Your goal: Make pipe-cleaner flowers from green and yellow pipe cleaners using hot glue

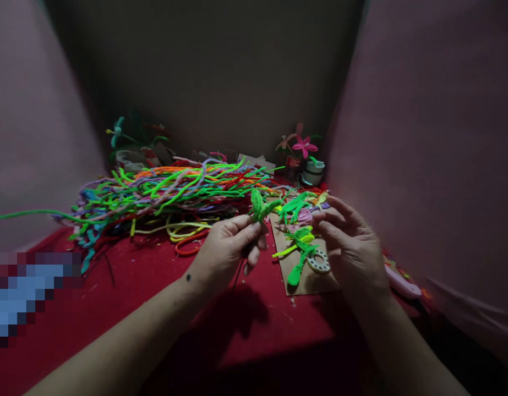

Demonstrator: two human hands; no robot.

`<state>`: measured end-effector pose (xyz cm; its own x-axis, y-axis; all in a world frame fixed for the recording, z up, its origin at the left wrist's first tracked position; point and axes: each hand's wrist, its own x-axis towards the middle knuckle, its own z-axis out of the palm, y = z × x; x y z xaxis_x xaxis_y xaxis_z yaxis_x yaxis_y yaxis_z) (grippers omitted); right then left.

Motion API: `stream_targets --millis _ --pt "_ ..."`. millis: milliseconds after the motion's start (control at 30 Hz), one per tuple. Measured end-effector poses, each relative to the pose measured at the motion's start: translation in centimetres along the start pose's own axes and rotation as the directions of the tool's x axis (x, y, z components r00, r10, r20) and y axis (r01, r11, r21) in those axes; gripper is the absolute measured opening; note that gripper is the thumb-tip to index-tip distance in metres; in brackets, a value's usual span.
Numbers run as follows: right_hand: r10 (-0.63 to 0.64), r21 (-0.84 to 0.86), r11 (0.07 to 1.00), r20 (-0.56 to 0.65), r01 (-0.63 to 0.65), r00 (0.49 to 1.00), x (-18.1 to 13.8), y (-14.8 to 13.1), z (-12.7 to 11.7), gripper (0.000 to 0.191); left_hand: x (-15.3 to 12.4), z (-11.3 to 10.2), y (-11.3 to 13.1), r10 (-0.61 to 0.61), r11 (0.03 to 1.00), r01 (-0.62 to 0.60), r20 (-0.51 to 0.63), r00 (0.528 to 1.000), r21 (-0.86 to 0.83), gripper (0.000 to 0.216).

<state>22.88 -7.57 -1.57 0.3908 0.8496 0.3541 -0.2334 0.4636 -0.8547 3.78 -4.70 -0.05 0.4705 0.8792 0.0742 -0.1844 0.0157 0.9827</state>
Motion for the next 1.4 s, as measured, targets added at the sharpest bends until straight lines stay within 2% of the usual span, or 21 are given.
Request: stream_targets --millis 100,167,233,300,367,433,500,533,600,733,933,967,1033,1133,1233,1333,1400 --pt "-0.121 -0.244 0.965 -0.078 0.098 0.99 0.5 -0.8 -1.9 0.018 0.4 -0.5 0.0 0.043 0.997 -0.045 -0.041 0.998 -0.061 0.02" --pt "-0.144 -0.392 0.914 -0.067 0.107 0.987 0.7 -1.2 -3.0 0.008 0.6 -0.8 -0.1 0.048 0.994 -0.054 -0.066 0.997 -0.097 0.016" --pt "-0.107 -0.54 0.837 -0.002 0.089 0.994 0.7 -1.3 -3.7 0.007 0.9 -0.9 -0.2 0.037 0.992 -0.046 -0.082 0.996 -0.114 0.016" --pt "-0.069 -0.669 0.73 0.127 0.137 0.989 0.5 -1.0 -4.2 0.01 1.1 -0.9 -0.4 0.018 0.992 -0.029 -0.09 0.996 -0.123 0.016" --pt "-0.038 -0.738 0.607 0.344 0.295 0.938 0.3 -0.3 -4.5 0.011 1.2 -0.9 -0.5 -0.003 0.991 -0.008 -0.089 0.996 -0.133 0.014" --pt "-0.013 -0.738 0.479 0.534 0.474 0.845 0.0 0.5 -4.9 0.017 1.2 -0.9 -0.7 -0.023 0.99 0.011 -0.081 0.996 -0.141 0.012" --pt "0.024 -0.715 0.368 0.646 0.595 0.763 -0.1 1.2 -5.1 0.026 1.2 -0.9 -0.8 -0.039 0.989 0.029 -0.071 0.997 -0.142 0.012" --pt "0.034 -0.709 0.321 0.672 0.628 0.74 0.0 1.4 -5.2 0.028 1.2 -0.9 -0.8 -0.044 0.989 0.035 -0.065 0.997 -0.141 0.011" --pt "0.04 -0.708 0.251 0.689 0.66 0.724 0.3 1.6 -5.1 0.028 1.2 -1.0 -0.9 -0.048 0.99 0.039 -0.057 0.997 -0.139 0.011" --pt "0.039 -0.765 0.16 0.637 0.624 0.77 1.9 1.6 -3.9 0.021 1.3 -1.1 -0.9 -0.059 0.989 0.05 -0.061 0.996 -0.142 0.012" --pt "0.241 -0.818 0.01 0.56 0.575 0.792 3.5 2.8 -1.7 0.019 1.3 -1.0 -1.1 -0.072 0.988 0.062 -0.069 0.995 -0.14 0.013" --pt "0.243 -0.821 0.022 0.558 0.571 0.793 3.5 3.0 -1.6 0.018 1.3 -1.0 -1.1 -0.075 0.987 0.064 -0.07 0.995 -0.146 0.013" --pt "0.209 -0.839 0.103 0.544 0.535 0.813 3.5 3.1 -1.8 0.017 1.3 -1.1 -1.2 -0.09 0.983 0.078 -0.068 0.994 -0.167 0.013" --pt "0.068 -0.838 0.283 0.502 0.466 0.862 3.6 2.6 -2.2 0.013 1.2 -1.1 -1.3 -0.12 0.977 0.107 -0.064 0.991 -0.187 0.014" --pt "-0.062 -0.773 0.468 0.454 0.428 0.889 3.8 1.6 -2.5 0.009 1.3 -1.0 -1.4 -0.126 0.976 0.111 -0.07 0.99 -0.187 0.017" --pt "-0.022 -0.69 0.669 0.353 0.276 0.935 3.8 0.4 -2.3 0.01 1.3 -0.9 -1.4 -0.147 0.968 0.126 -0.083 0.986 -0.215 0.015" --pt "-0.005 -0.64 0.75 0.247 0.167 0.969 3.5 -0.5 -1.9 0.009 1.3 -0.9 -1.4 -0.159 0.96 0.135 -0.082 0.984 -0.245 0.014"
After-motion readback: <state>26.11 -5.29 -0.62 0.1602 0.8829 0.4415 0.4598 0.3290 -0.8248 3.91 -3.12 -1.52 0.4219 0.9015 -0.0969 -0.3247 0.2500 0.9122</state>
